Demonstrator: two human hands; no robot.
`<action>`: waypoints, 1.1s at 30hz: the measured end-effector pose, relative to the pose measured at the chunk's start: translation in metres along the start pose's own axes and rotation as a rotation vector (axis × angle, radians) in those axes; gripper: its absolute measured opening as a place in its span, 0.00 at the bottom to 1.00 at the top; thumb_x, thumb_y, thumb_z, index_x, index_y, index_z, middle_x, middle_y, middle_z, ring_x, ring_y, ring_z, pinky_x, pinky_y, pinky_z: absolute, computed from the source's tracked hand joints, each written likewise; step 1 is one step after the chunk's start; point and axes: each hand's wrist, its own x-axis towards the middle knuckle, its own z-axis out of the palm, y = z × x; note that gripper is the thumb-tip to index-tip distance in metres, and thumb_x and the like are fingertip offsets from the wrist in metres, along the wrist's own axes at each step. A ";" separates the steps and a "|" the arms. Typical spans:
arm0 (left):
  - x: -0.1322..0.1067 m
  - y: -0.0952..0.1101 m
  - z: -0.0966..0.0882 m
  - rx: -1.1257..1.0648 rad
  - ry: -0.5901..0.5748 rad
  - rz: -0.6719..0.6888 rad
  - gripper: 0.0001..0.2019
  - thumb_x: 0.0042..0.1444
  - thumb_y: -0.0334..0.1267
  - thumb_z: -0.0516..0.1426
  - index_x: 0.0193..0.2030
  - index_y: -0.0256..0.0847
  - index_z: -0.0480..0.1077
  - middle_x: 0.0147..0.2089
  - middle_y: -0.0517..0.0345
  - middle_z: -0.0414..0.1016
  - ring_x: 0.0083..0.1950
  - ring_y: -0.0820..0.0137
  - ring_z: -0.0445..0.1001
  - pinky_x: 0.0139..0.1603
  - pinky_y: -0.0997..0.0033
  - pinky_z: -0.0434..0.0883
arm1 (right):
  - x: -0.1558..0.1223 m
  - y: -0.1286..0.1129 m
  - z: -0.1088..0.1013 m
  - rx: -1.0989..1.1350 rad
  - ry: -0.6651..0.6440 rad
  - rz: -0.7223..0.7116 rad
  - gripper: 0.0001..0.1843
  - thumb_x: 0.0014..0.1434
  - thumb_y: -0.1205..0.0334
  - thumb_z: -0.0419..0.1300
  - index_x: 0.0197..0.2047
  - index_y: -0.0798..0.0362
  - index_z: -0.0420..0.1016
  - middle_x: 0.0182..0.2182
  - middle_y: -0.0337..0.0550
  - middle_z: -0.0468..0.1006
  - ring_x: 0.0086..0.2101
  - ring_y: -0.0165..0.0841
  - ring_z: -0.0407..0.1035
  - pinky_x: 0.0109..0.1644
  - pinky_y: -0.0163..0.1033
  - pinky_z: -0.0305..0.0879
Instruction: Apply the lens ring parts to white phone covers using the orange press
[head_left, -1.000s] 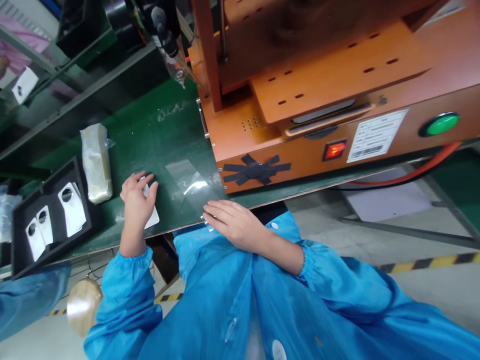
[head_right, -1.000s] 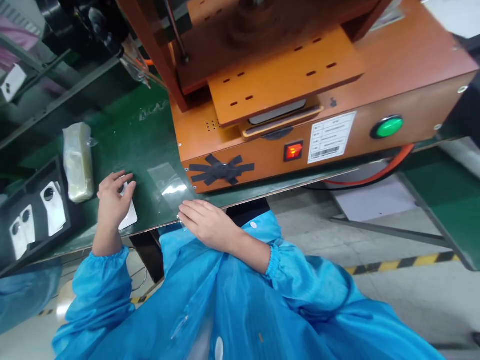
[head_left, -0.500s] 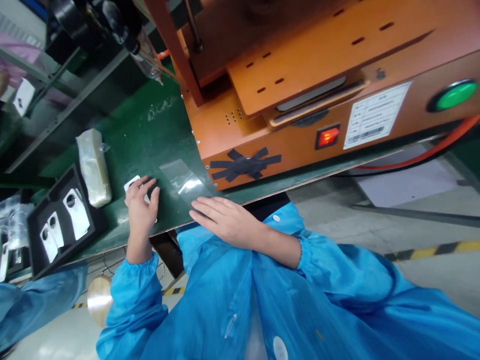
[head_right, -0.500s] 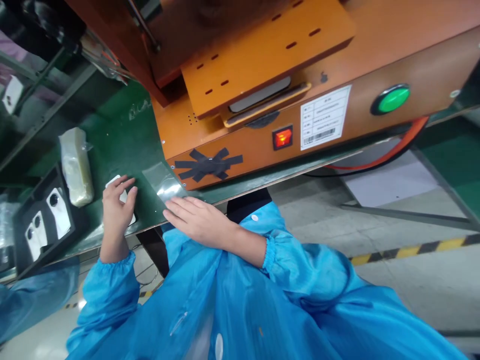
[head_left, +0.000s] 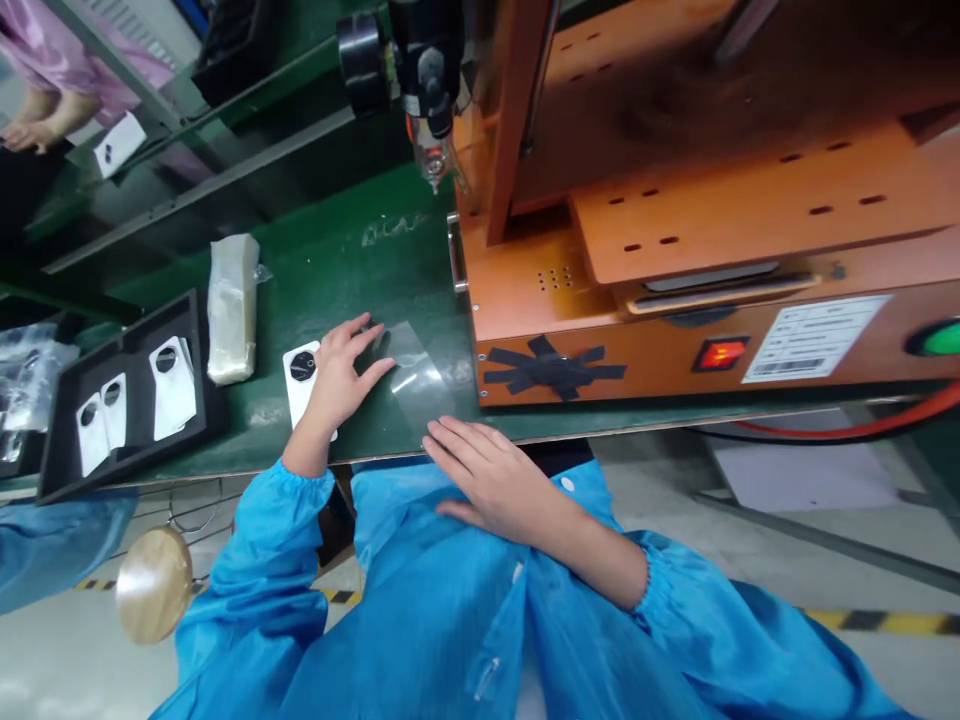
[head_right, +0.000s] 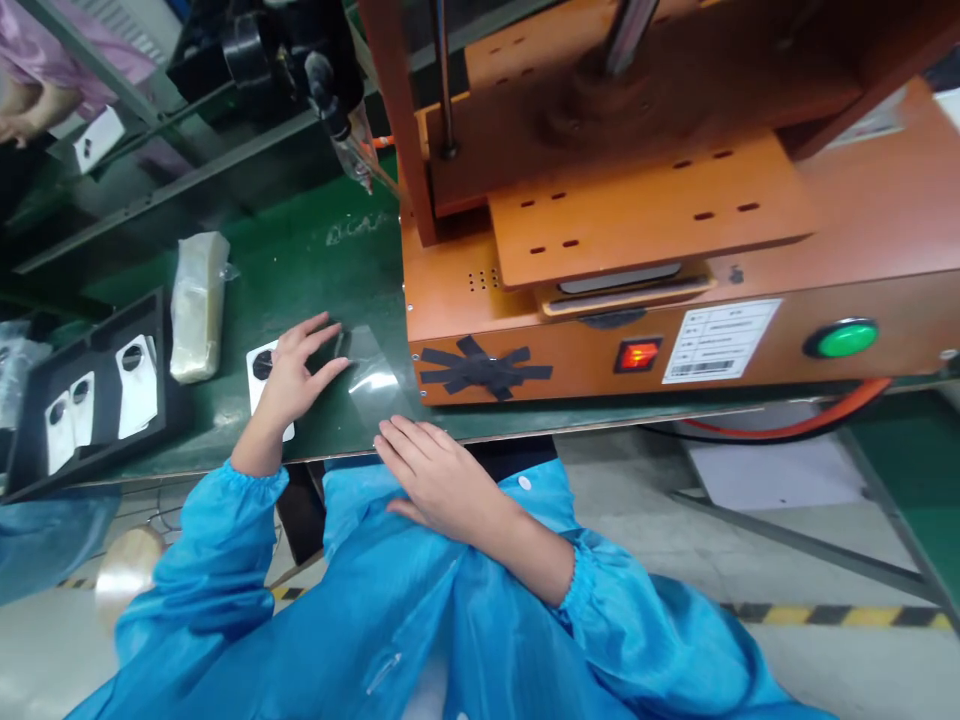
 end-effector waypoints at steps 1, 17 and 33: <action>0.003 0.002 0.003 0.010 -0.019 0.002 0.28 0.66 0.47 0.67 0.71 0.51 0.73 0.79 0.49 0.67 0.80 0.46 0.60 0.79 0.39 0.58 | 0.000 0.001 -0.003 0.059 -0.003 -0.012 0.47 0.66 0.33 0.68 0.70 0.65 0.73 0.69 0.67 0.74 0.69 0.54 0.68 0.68 0.57 0.72; -0.007 0.010 0.021 -0.241 0.128 -0.103 0.08 0.59 0.27 0.66 0.34 0.45 0.78 0.48 0.55 0.87 0.68 0.54 0.75 0.74 0.41 0.62 | 0.147 0.034 0.014 -0.009 0.091 0.351 0.20 0.71 0.70 0.55 0.62 0.56 0.79 0.50 0.57 0.84 0.50 0.49 0.74 0.55 0.52 0.70; 0.000 -0.002 0.020 -0.038 -0.157 0.193 0.49 0.54 0.55 0.72 0.80 0.45 0.62 0.84 0.40 0.55 0.85 0.36 0.49 0.80 0.23 0.29 | 0.124 0.020 -0.006 -0.130 0.274 0.235 0.11 0.71 0.66 0.56 0.41 0.50 0.79 0.48 0.54 0.83 0.48 0.46 0.73 0.51 0.52 0.70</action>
